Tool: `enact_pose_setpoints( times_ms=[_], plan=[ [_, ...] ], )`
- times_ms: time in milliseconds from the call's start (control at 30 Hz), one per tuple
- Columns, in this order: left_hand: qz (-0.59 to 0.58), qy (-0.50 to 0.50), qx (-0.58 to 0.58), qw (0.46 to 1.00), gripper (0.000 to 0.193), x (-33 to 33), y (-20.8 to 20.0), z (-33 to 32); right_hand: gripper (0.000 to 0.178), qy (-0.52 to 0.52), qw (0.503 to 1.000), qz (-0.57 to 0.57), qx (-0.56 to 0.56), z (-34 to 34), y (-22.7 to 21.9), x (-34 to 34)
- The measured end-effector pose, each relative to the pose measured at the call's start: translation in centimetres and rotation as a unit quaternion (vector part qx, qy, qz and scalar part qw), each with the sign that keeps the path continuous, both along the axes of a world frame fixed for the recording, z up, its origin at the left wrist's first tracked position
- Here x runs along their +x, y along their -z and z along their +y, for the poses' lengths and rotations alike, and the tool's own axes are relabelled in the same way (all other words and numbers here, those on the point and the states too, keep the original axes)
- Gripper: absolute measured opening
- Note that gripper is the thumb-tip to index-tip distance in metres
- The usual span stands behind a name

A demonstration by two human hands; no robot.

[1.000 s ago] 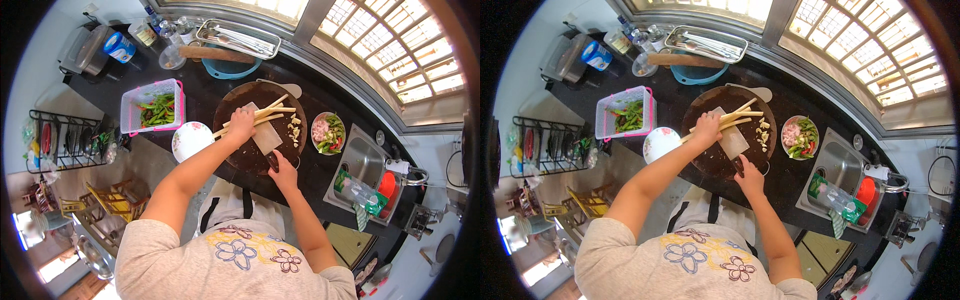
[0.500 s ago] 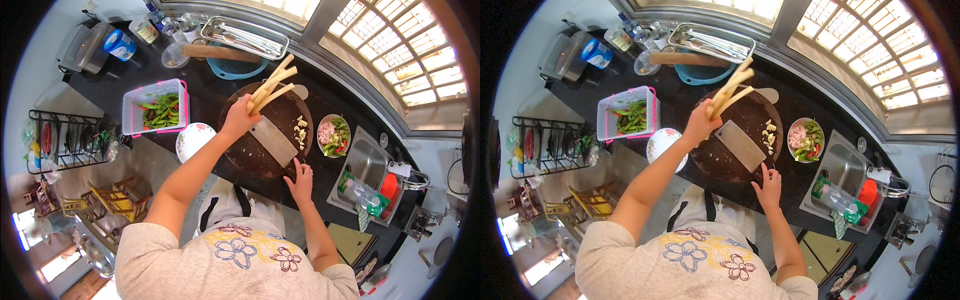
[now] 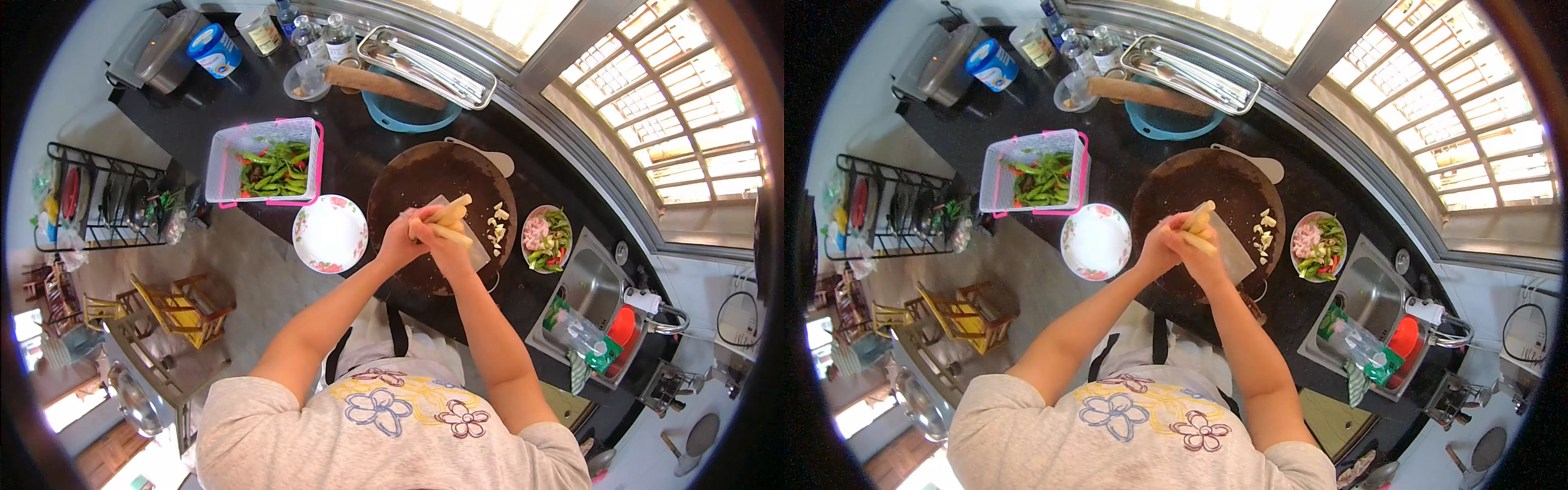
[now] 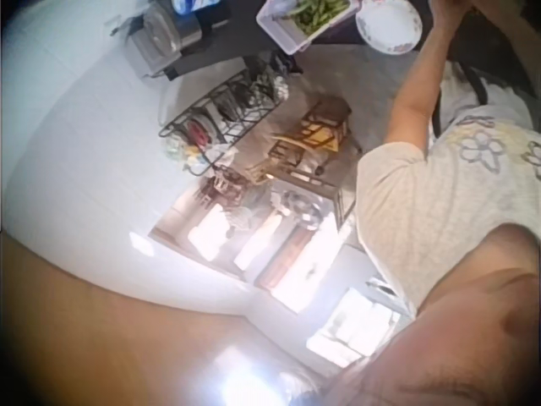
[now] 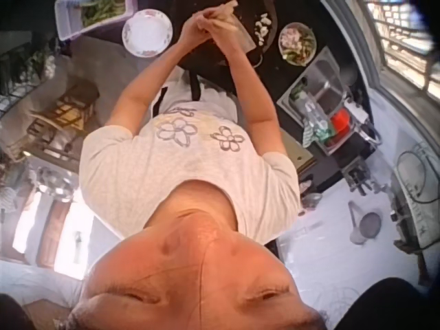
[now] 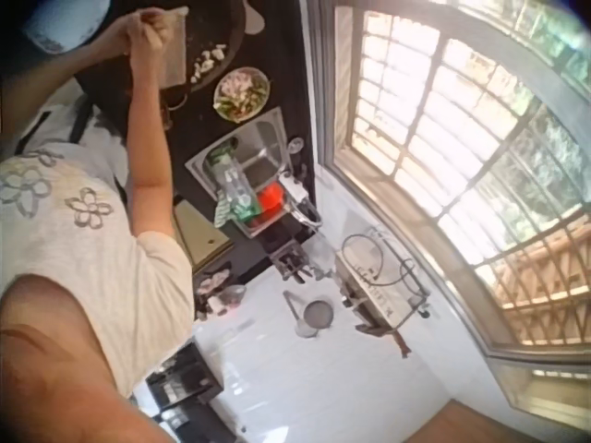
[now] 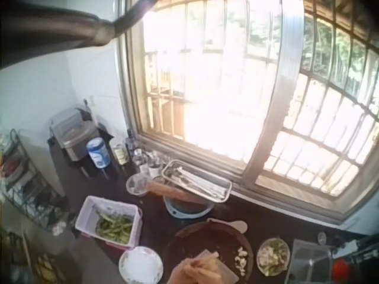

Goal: The person chops long white vegetable stalks into small pieces on a wooden cutting board using a cleaver. They transfer the chopped pieces into a bowl, wash a green vegetable in the sink, and briefly handle potatoes on the floor.

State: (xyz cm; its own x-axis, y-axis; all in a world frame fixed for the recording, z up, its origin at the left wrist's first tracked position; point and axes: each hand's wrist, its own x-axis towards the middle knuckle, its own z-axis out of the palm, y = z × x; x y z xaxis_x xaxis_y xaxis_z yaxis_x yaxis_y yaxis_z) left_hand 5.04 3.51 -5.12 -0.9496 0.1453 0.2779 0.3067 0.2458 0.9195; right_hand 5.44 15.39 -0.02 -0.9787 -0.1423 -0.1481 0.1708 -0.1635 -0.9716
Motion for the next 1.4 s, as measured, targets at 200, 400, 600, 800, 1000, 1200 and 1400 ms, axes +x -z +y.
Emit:
enact_pose_setpoints(
  times_ms=[200,400,600,800,1000,1200,1400],
  plan=[
    [-0.035,0.037,0.061,0.997,0.037,0.3,-0.8,-0.6,0.029,-0.018,0.997,0.067,0.013,-0.7,-0.3,0.7],
    [-0.037,0.031,-0.017,0.999,0.039,-0.1,-1.0,0.3,0.044,-0.017,0.998,0.046,0.038,0.8,0.2,0.4],
    [-0.099,-0.022,-0.133,0.986,0.042,1.0,-4.0,-0.7,0.079,0.084,0.975,0.092,0.187,5.9,0.5,3.9],
    [-0.205,-0.066,-0.233,0.948,0.041,0.5,-2.4,-3.0,0.068,0.004,0.801,0.069,0.595,10.7,5.3,12.7],
    [-0.151,-0.053,-0.317,0.935,0.049,-1.5,-2.6,-3.6,0.086,-0.069,0.827,0.04,0.556,10.7,3.6,11.3],
    [-0.095,-0.006,-0.402,0.911,0.052,-4.4,-1.1,-3.8,0.064,-0.01,0.878,-0.082,0.472,10.3,-0.2,12.4],
    [0.007,0.062,-0.463,0.884,0.06,-4.1,0.8,-1.5,0.035,0.11,0.926,-0.136,0.335,11.2,0.5,14.7]
  ],
)
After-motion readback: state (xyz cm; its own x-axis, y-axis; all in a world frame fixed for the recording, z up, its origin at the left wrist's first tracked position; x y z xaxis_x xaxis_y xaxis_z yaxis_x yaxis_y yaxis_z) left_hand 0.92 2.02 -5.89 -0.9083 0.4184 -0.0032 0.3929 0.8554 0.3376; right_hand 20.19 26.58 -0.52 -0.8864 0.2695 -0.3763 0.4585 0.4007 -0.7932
